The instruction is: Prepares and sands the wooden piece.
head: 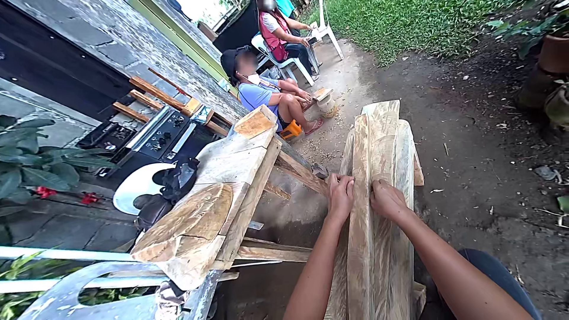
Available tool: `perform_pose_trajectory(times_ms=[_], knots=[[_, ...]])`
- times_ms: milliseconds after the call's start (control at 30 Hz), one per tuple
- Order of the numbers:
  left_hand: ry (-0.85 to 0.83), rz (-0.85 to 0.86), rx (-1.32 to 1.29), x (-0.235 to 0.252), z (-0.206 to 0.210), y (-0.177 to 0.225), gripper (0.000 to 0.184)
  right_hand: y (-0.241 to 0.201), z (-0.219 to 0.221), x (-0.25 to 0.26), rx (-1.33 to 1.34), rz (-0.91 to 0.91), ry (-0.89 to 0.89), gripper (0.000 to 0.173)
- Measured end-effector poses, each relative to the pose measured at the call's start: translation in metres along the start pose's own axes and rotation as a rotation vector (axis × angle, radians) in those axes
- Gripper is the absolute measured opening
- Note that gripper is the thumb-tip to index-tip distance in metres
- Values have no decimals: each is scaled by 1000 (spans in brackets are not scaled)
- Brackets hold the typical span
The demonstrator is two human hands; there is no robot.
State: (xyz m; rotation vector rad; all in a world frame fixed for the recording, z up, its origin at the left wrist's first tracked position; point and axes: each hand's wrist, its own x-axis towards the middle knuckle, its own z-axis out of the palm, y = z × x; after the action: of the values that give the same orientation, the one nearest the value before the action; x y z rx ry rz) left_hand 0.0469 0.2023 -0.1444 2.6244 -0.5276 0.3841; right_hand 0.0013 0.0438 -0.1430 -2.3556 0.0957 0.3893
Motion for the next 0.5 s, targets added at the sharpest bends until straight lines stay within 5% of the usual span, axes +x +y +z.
perform_pose_trajectory(times_ms=[267,500], knots=[[40,134,108,-59,-16,13,22,0,-1,1,2,-6,8,36],[-132,-45,85,25,-2,12,28,-2,3,1,-25,15,29,36]])
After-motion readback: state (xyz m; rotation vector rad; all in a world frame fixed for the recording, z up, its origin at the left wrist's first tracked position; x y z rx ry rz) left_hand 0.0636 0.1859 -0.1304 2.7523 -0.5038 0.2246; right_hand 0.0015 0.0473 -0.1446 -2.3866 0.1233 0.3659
